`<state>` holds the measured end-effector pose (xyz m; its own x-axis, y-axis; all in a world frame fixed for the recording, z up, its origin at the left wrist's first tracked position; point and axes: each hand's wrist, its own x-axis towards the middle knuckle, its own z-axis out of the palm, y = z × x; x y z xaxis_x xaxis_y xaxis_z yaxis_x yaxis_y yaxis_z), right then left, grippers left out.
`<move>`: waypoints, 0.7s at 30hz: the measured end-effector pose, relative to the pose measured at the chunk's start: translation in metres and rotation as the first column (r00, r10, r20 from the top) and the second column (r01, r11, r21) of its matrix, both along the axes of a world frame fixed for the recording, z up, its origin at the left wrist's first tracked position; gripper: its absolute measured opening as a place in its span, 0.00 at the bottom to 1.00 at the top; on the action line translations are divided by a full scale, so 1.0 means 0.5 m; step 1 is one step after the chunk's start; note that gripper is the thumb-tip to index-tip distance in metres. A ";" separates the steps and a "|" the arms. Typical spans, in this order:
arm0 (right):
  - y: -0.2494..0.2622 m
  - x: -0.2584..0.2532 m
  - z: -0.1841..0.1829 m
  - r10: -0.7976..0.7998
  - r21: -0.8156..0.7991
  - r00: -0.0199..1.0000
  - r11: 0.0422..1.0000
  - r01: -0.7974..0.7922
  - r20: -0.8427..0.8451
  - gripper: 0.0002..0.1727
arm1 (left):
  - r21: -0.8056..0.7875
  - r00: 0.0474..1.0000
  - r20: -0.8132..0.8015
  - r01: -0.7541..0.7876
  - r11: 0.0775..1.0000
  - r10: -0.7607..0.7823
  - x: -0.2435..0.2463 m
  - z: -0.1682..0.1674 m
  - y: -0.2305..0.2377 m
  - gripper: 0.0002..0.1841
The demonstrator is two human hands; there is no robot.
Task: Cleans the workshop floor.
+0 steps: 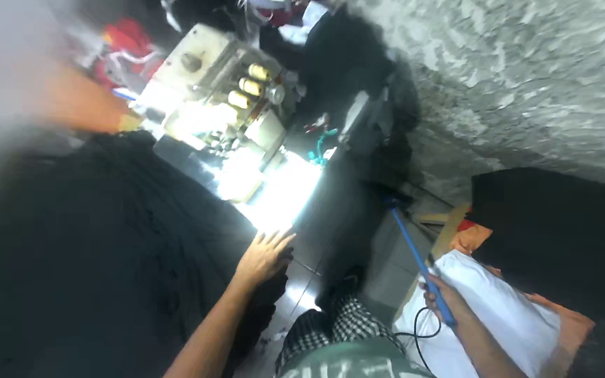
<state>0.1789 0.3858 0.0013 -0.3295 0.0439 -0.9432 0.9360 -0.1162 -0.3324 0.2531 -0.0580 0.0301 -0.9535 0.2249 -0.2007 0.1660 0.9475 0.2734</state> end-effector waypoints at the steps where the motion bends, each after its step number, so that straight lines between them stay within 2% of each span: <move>1: -0.018 -0.018 -0.032 -0.011 0.020 1.000 1.000 0.011 0.019 0.14 | -0.030 0.999 -0.050 0.018 0.999 -0.020 0.002 -0.014 -0.006 0.23; 3: -0.071 -0.017 -0.062 -0.009 0.049 0.994 0.999 0.004 0.108 0.12 | -0.051 0.996 -0.088 0.017 0.999 -0.022 0.000 -0.026 -0.008 0.19; 5: -0.123 0.034 -0.058 0.039 0.034 0.975 0.998 -0.047 0.217 0.14 | -0.048 0.996 -0.085 0.014 0.999 -0.019 0.001 -0.029 -0.005 0.15; 8: -0.191 0.122 -0.036 0.189 -0.134 0.905 0.980 -0.149 0.381 0.19 | -0.061 0.999 -0.049 0.011 0.998 -0.014 -0.002 -0.029 -0.003 0.13; 11: -0.236 0.182 -0.056 0.380 -0.366 0.820 0.902 -0.227 0.428 0.19 | -0.087 0.999 -0.030 0.018 0.996 -0.021 -0.004 -0.033 -0.003 0.13; 13: -0.258 0.185 -0.075 0.416 -0.525 0.778 0.841 -0.133 0.470 0.21 | -0.098 0.999 -0.027 0.014 0.995 -0.017 -0.003 -0.036 -0.003 0.13; 14: -0.264 0.178 -0.082 0.389 -0.576 0.745 0.818 -0.008 0.542 0.21 | -0.095 1.000 -0.023 0.008 0.995 -0.010 -0.003 -0.035 -0.003 0.13; 15: -0.265 0.168 -0.085 0.348 -0.590 0.697 0.797 0.133 0.627 0.20 | -0.088 1.000 -0.008 0.002 0.996 -0.002 -0.002 -0.035 -0.003 0.13; 16: -0.265 0.154 -0.080 0.322 -0.571 0.654 0.794 0.207 0.685 0.19 | -0.077 1.000 0.001 -0.004 0.997 0.004 -0.002 -0.035 -0.001 0.13; 18: -0.263 0.119 -0.056 0.385 -0.563 0.635 0.821 0.097 0.670 0.18 | -0.093 1.000 0.024 0.008 0.996 -0.006 -0.006 -0.032 0.001 0.14; 19: -0.254 0.108 -0.046 0.484 -0.599 0.638 0.799 -0.043 0.599 0.19 | -0.112 0.998 0.059 0.020 0.993 -0.013 -0.008 -0.030 0.001 0.15; 20: -0.244 0.101 -0.033 0.614 -0.610 0.618 0.749 -0.259 0.491 0.18 | -0.121 0.997 0.078 0.028 0.992 -0.018 -0.008 -0.029 0.001 0.15; 21: -0.235 0.097 -0.019 0.755 -0.566 0.544 0.645 -0.514 0.365 0.17 | -0.109 0.997 0.069 0.025 0.994 -0.018 -0.007 -0.029 0.002 0.15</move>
